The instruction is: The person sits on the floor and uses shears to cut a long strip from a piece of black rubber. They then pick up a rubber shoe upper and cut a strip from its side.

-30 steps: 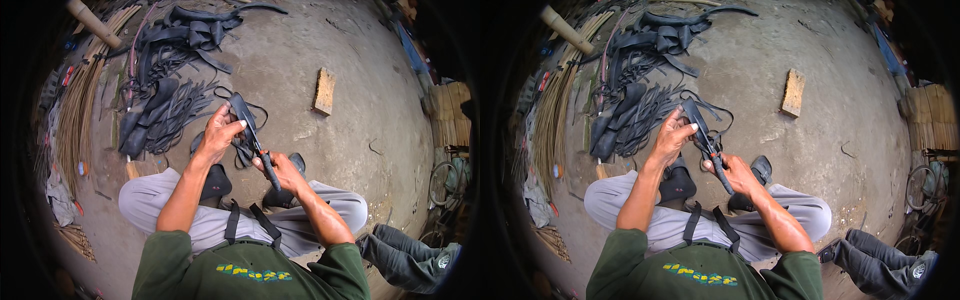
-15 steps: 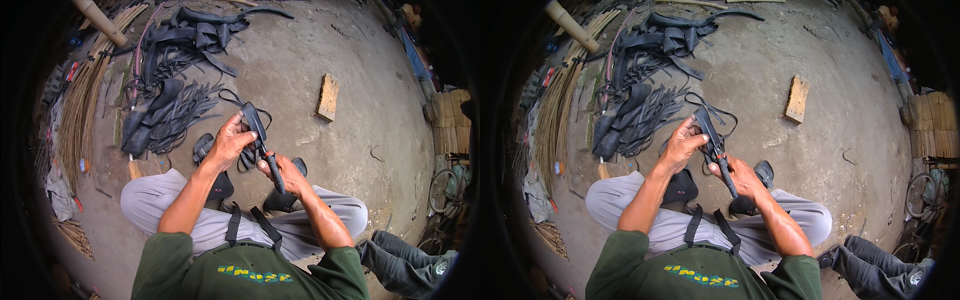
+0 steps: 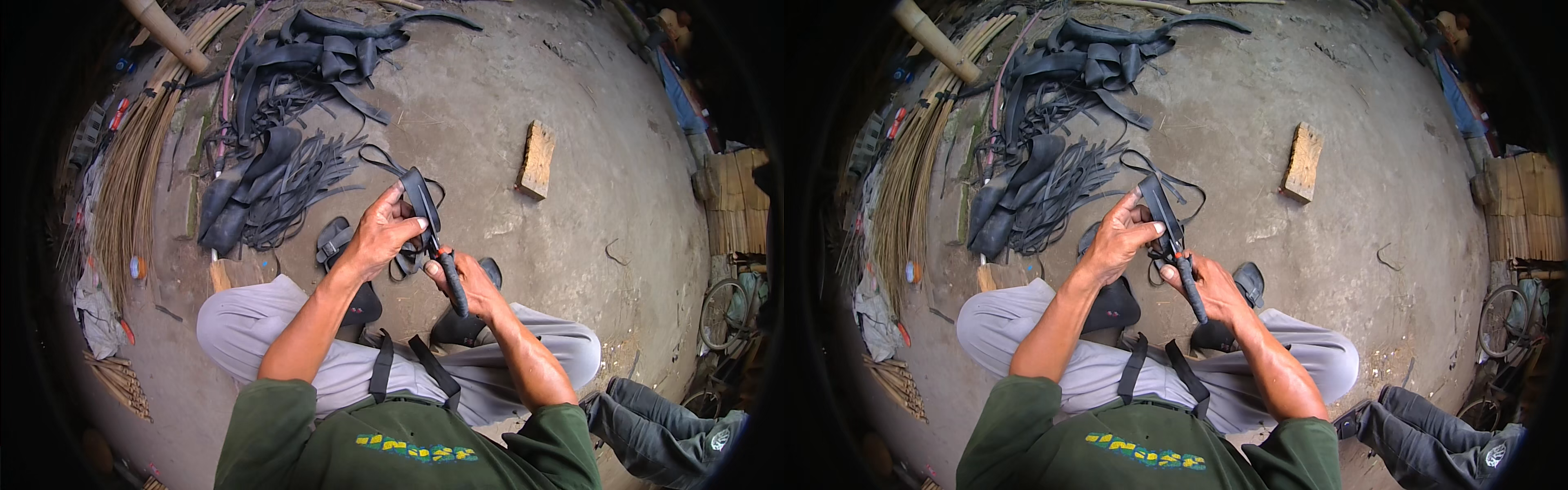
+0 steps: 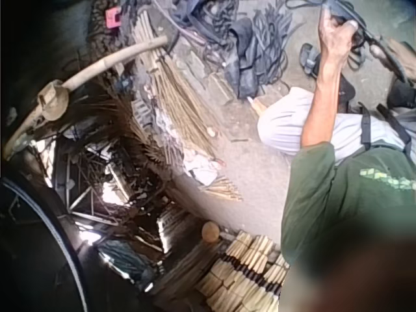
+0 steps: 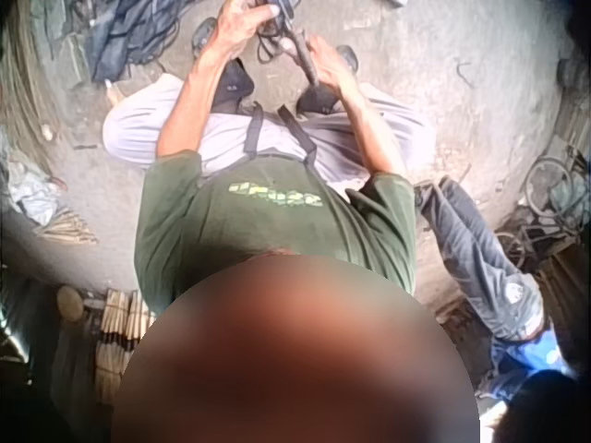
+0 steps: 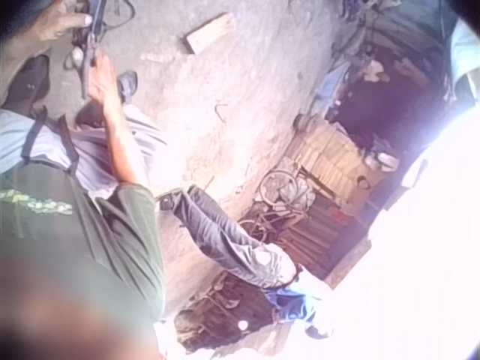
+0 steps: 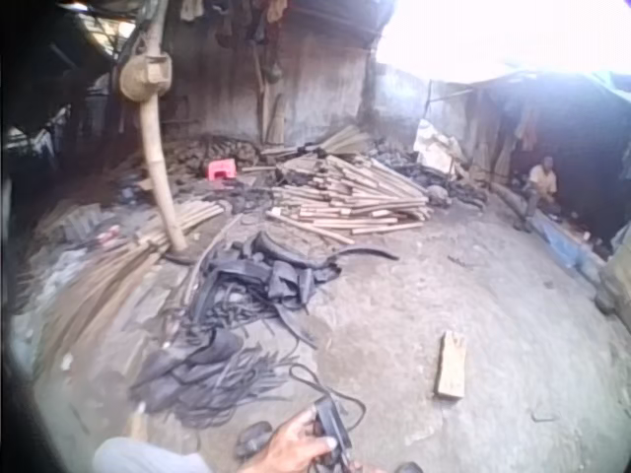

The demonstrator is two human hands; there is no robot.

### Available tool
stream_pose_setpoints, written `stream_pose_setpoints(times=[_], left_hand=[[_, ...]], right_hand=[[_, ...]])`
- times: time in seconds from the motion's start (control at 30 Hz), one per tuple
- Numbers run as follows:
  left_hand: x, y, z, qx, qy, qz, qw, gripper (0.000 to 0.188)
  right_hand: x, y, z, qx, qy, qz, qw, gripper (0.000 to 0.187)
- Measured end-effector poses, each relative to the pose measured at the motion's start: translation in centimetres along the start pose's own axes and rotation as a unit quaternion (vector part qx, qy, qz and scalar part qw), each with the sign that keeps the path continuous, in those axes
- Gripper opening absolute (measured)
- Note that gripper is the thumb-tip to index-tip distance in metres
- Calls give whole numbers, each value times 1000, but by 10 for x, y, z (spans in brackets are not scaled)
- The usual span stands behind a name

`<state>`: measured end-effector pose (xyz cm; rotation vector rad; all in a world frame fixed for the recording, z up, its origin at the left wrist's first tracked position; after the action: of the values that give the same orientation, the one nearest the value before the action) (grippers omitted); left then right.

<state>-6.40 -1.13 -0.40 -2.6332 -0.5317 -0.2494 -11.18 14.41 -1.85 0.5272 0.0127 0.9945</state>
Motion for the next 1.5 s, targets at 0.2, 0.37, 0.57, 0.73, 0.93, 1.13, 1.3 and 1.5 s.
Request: stream_pose_setpoints(times=[0.2, 0.37, 0.57, 0.73, 0.93, 1.13, 1.3, 1.5], left_hand=[[-9, 9, -12, 55, -27, -10, 998, 44], [1, -1, -2, -4, 10, 15, 1000, 42], [-10, 14, -12, 22, -15, -29, 999, 40], [-3, 8, -4, -25, 11, 2, 1000, 38], [-9, 16, -9, 31, -7, -32, 999, 37], [-3, 7, -4, -11, 8, 27, 1000, 38], [-8, 11, -6, 9, -2, -2, 1000, 40], [-3, 10, -5, -14, 6, -11, 1000, 41]], right_hand=[[4, 0, -10, 11, -57, 45, 997, 60], [1, 4, 5, 14, 38, -32, 999, 62], [8, -7, -13, -56, -86, 59, 993, 62], [0, -2, 0, -13, 2, 14, 1000, 63], [6, -5, -11, -26, -73, 50, 996, 64], [0, 0, 5, -18, 21, -5, 1000, 65], [3, -5, -10, -8, -59, 40, 997, 66], [1, -4, -2, -11, -10, 12, 1000, 68]])
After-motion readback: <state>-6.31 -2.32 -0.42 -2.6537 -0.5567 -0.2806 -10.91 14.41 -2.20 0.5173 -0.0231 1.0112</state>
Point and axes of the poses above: each hand's wrist, its own x-axis away from the middle knuckle, its own y-axis out of the back of the hand, z = x × y, the point moved 8 cm from there along -x, towards the middle knuckle, and after that the axes turned 2 degrees about y, right-handed, at the moved point
